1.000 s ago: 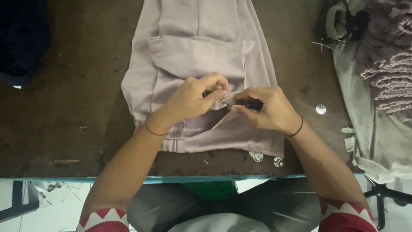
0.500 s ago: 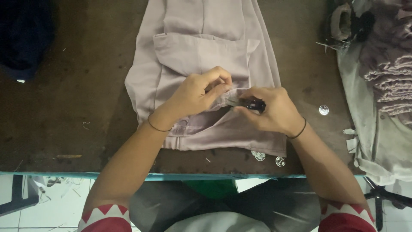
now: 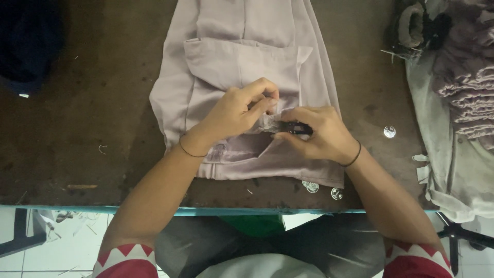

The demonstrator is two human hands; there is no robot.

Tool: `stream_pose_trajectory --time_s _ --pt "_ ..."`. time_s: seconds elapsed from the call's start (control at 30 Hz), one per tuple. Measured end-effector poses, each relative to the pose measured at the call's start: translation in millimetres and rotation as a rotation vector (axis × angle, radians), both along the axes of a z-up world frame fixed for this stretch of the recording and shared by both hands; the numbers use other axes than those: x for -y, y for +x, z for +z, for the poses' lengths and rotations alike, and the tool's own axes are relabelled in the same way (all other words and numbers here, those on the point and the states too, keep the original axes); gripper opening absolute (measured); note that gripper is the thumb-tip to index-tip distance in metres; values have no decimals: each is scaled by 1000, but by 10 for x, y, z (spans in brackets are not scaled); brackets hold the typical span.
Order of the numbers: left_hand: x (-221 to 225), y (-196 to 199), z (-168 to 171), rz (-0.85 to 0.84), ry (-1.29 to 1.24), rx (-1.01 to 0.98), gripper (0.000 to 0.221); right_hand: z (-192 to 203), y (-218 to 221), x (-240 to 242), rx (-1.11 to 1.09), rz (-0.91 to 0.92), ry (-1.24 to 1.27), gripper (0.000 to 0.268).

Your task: Trimming loose threads from a pair of trousers using snips and then folding the garment

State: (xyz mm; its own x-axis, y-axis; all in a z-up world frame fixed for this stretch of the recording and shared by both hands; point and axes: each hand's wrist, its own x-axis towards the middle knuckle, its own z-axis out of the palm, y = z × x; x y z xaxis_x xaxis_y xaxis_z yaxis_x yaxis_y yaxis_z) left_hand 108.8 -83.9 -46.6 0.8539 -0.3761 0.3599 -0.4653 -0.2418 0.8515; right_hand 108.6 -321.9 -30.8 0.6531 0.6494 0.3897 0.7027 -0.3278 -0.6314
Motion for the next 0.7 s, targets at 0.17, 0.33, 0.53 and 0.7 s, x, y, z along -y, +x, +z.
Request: stream_pose_trajectory --time_s 0.17,0.33,0.53,0.7 --pt "5 -23 103 0 16 22 6 25 2 -26 -84 15 32 27" --pt "60 -56 41 15 40 49 7 18 1 -37 -154 24 48 24" --pt "95 -57 114 23 -3 107 9 -52 48 -65 -236 -13 73 22" --pt "104 -31 57 55 35 80 10 -197 52 -90 -466 47 199 11"
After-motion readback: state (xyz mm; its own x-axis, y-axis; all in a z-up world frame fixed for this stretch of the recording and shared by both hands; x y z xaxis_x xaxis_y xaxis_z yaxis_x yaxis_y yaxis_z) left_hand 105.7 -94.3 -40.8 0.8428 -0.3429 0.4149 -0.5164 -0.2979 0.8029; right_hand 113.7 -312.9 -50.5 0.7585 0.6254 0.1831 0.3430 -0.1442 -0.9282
